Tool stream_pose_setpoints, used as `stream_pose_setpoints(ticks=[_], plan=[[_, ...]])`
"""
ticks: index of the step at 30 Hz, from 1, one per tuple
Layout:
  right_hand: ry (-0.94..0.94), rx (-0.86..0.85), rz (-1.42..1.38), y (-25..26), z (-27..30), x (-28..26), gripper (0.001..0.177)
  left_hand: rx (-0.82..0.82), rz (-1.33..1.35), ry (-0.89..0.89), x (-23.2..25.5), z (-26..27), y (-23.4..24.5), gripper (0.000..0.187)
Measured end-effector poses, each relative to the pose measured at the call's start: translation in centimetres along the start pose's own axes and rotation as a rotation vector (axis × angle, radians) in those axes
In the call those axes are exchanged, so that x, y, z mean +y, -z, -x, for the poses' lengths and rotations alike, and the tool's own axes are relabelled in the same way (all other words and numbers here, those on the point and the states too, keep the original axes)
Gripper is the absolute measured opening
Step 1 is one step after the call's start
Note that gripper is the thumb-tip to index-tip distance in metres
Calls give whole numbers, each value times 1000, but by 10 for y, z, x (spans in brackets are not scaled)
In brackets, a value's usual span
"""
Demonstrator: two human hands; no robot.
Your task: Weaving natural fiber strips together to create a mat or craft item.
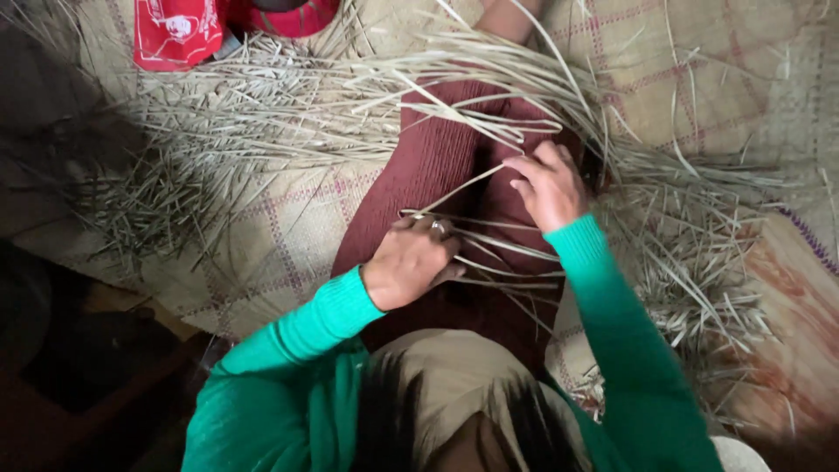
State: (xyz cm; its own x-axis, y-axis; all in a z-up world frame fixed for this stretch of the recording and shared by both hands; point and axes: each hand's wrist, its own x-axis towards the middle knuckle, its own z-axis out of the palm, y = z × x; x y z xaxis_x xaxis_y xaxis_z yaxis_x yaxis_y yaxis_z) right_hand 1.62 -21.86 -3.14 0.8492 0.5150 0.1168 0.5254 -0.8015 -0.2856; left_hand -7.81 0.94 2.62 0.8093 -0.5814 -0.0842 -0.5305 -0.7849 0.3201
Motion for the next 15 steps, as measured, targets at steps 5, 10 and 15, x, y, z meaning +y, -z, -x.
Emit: stream_pose_setpoints(ticks=[5,10,15], plan=[[-25,-204,196,-41,-25,25,25,213,84,23,-4,-40,11,43],[-3,-74,168,-61,-32,49,14,409,-181,34,-18,-106,-29,43],[-7,14,88,-44,-39,45,11,443,-362,26,-46,-154,-64,35]])
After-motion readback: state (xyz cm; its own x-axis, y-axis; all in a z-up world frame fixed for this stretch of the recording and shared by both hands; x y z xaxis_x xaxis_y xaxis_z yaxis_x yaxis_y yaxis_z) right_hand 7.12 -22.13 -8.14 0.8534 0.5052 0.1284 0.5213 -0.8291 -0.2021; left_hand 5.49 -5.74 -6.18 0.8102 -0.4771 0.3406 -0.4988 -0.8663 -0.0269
